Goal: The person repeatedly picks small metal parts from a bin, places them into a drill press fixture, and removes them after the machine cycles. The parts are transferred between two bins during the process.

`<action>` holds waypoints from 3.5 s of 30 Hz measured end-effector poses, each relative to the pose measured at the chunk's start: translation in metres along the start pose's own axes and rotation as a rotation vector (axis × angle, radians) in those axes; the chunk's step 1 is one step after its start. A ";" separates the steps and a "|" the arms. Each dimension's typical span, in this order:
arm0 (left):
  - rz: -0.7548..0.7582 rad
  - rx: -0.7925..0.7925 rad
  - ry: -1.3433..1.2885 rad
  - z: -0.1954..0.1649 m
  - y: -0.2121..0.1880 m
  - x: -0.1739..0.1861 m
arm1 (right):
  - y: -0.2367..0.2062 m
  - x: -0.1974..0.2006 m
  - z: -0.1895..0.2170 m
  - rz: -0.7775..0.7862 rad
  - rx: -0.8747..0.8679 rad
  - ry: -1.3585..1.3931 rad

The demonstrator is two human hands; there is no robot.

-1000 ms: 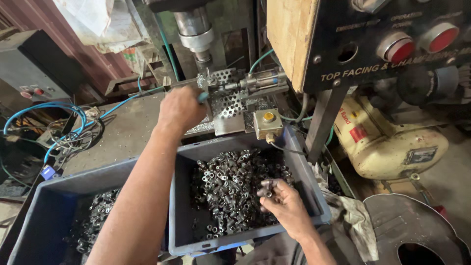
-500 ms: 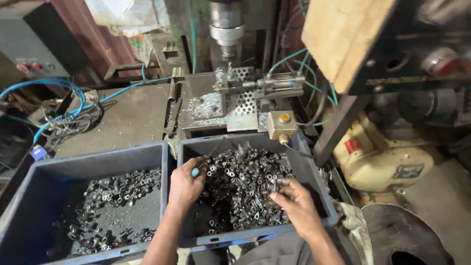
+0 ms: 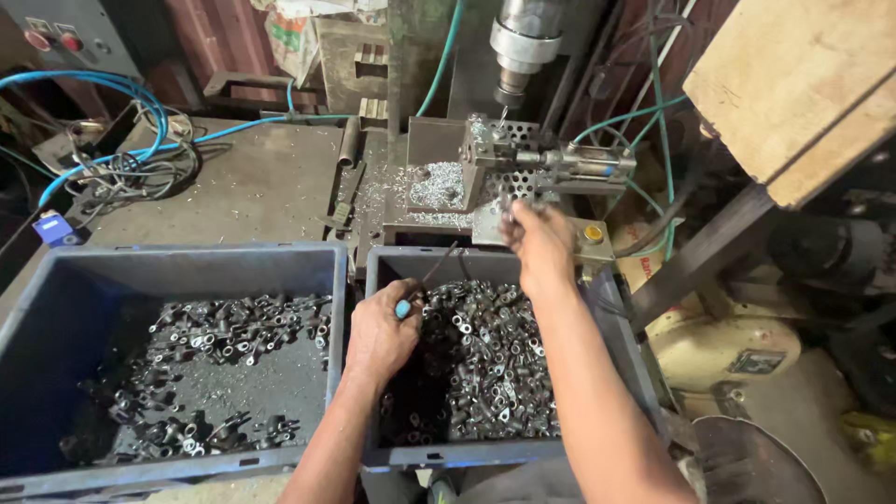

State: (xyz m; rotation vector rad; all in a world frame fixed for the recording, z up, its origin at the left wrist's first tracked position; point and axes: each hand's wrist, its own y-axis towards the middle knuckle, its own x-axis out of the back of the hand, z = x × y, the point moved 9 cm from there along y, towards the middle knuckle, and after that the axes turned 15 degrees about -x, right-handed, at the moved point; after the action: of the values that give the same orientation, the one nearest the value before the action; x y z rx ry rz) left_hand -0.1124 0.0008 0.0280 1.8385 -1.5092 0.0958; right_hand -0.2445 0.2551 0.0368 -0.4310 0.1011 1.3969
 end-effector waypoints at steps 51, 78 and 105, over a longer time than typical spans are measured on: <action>-0.280 -0.023 -0.219 0.028 -0.016 0.058 | -0.204 0.066 -0.066 -0.247 0.575 -1.247; 0.881 0.447 1.013 0.254 -0.123 0.182 | -0.213 0.059 -0.063 -0.211 0.544 -1.157; 0.907 0.653 0.924 0.234 -0.135 0.195 | -0.218 0.054 -0.050 -0.172 0.511 -1.084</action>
State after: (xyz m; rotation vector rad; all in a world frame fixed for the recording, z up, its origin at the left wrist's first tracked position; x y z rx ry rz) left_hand -0.0255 -0.2890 -0.1114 1.0301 -1.5154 1.7564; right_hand -0.0146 0.2638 0.0249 0.7427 -0.4476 1.2170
